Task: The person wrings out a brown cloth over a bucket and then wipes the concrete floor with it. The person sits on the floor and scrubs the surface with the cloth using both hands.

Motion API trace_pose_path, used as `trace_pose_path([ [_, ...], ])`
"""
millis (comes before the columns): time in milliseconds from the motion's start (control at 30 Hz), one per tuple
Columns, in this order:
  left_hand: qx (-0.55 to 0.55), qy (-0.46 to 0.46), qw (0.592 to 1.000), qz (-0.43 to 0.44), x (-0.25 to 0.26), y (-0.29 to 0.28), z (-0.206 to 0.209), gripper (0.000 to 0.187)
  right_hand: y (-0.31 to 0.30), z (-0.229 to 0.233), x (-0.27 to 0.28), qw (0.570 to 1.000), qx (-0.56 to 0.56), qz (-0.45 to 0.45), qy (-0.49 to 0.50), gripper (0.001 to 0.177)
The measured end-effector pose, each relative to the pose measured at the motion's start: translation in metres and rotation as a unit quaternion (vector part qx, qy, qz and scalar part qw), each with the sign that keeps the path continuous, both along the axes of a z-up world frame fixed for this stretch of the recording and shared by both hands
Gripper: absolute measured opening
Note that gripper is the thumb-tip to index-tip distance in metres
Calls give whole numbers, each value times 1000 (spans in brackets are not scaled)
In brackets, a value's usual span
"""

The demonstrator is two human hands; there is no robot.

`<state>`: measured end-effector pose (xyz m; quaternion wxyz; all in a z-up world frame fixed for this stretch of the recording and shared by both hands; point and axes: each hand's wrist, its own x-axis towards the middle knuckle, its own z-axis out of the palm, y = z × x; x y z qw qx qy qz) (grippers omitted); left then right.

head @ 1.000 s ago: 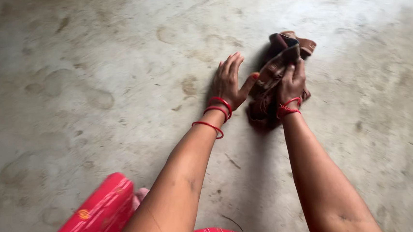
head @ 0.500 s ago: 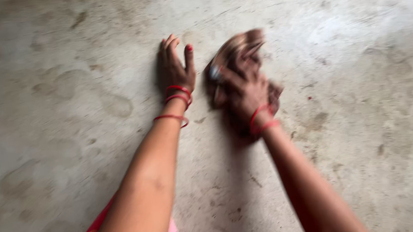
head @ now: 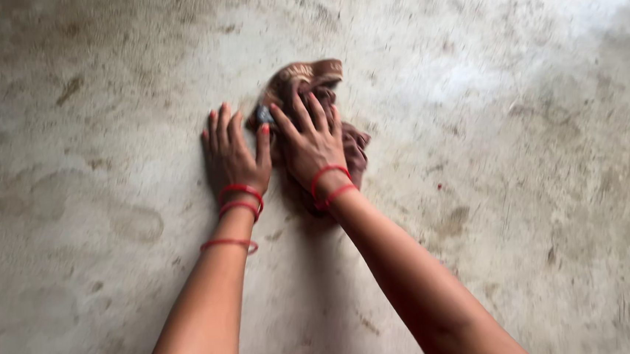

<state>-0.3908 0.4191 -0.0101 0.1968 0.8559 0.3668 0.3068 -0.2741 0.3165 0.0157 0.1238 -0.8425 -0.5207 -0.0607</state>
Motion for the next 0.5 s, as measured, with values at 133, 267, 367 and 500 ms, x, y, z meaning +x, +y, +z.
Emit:
trace_pose_path([
  [133, -10, 25, 1000, 6, 4, 1, 3, 62, 48, -15, 82, 999, -26, -10, 42, 75],
  [267, -6, 43, 999, 8, 4, 3, 8, 67, 66, -41, 190, 990, -89, -108, -1, 87],
  [367, -2, 74, 997, 12, 6, 3, 9, 70, 28, -51, 277, 968, -153, -198, 32, 95],
  [500, 8, 85, 996, 15, 6, 2, 9, 72, -74, -33, 339, 939, -92, -317, 96, 60],
])
